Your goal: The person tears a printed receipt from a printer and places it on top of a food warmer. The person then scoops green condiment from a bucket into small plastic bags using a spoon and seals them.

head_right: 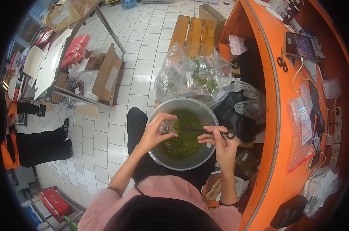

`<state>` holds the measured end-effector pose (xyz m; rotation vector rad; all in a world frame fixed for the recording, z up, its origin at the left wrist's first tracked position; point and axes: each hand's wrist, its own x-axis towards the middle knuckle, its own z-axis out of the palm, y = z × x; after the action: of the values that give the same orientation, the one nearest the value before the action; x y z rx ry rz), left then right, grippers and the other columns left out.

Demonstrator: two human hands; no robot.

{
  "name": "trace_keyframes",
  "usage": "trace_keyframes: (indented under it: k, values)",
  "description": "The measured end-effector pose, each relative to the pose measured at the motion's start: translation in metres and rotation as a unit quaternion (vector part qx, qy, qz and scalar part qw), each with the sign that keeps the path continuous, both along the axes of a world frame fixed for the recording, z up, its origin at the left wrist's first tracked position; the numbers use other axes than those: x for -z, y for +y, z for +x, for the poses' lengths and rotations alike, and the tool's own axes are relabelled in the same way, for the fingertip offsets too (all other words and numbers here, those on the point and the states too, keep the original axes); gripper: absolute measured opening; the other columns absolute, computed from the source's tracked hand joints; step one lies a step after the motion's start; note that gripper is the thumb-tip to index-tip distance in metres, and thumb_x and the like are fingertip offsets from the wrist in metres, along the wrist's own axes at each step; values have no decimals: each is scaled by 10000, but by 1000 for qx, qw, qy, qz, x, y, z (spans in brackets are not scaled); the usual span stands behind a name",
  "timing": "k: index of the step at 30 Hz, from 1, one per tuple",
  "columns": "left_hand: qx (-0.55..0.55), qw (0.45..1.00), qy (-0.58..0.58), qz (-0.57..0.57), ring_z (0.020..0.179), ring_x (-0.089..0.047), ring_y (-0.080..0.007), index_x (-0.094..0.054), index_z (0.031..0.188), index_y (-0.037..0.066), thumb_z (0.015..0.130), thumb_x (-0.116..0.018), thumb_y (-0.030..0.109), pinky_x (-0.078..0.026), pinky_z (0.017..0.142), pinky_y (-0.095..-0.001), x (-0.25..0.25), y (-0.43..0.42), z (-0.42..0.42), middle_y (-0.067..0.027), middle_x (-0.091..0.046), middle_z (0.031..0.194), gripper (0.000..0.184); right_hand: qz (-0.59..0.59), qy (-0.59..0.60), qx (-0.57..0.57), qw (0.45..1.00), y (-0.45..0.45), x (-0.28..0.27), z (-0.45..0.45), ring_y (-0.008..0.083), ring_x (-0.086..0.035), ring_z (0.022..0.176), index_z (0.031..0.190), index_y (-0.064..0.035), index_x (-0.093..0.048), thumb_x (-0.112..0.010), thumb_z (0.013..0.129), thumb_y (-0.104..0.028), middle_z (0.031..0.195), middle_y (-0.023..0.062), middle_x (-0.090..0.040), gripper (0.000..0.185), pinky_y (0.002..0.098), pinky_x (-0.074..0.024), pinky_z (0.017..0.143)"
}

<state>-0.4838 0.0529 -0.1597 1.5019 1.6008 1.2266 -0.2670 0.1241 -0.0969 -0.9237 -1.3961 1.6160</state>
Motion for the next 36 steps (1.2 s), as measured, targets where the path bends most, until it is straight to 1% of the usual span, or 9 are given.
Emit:
trace_keyframes:
  k: [7,10,15,21,31,33,34,35,36]
  values:
    - [24,1000,-3,8,1043,-575,-249,-540,1163,84,652,-765,97,-459,883,-339,-3,1,4,-79,-583,1117,559,-50,27,32,998,-5,-2,-4,272,-658,798,963,90,-554,-441,955,-72,995,209,-594,198,345,-569,692]
    - [26,1000,-14,-8,1042,-580,-247,-542,1162,79,666,-764,114,-459,886,-331,-2,0,4,-82,-594,1111,544,60,0,-98,993,-6,6,-4,181,-621,814,972,74,-599,-496,905,11,982,156,-611,138,284,-516,727]
    - [0,998,-59,-17,1073,-567,-202,-543,1130,33,644,-778,62,-429,923,-309,1,0,6,-84,-600,1116,541,60,-65,-75,993,-19,-13,-8,146,-607,787,1046,41,-617,-502,892,23,959,132,-617,193,258,-490,693]
    - [-15,997,-65,-36,1073,-568,-208,-514,1119,36,650,-776,54,-429,922,-312,2,-2,12,-79,-607,1111,538,199,-88,-87,972,-24,-15,-2,146,-612,737,1058,43,-614,-504,887,36,918,132,-629,203,237,-499,646]
    - [-48,995,-70,-42,1031,-579,-211,-540,1103,40,676,-756,35,-433,905,-324,3,-2,10,-72,-604,1096,479,167,-9,47,985,-28,-15,10,171,-615,730,1001,63,-616,-529,886,7,898,160,-629,155,252,-495,613]
    - [-100,995,0,-18,1007,-575,-246,-576,1094,64,693,-760,124,-435,886,-342,2,-2,7,-84,-604,1057,445,181,-51,59,980,-27,-13,14,157,-622,722,992,64,-621,-540,883,-2,908,147,-630,152,248,-502,627]
    - [-107,993,-39,-6,987,-571,-223,-601,1093,67,705,-752,123,-436,880,-337,1,-1,7,-77,-603,1053,420,112,-122,-35,986,-27,-14,21,235,-634,866,1123,50,-571,-601,870,-79,1038,189,-604,285,303,-512,756]
    - [-105,994,-39,-6,987,-571,-223,-601,1093,67,705,-752,123,-436,880,-337,-1,-2,5,-77,-603,1053,420,112,-122,-33,986,-28,-6,22,235,-634,866,1123,50,-571,-601,870,-79,1038,189,-604,285,303,-512,756]
    - [-72,991,-101,-45,967,-572,-190,-581,1117,65,726,-738,125,-450,832,-311,-4,-4,3,-69,-611,1051,426,179,-190,-197,945,-30,10,22,271,-598,969,1194,38,-517,-646,840,-136,1116,201,-569,416,324,-480,837]
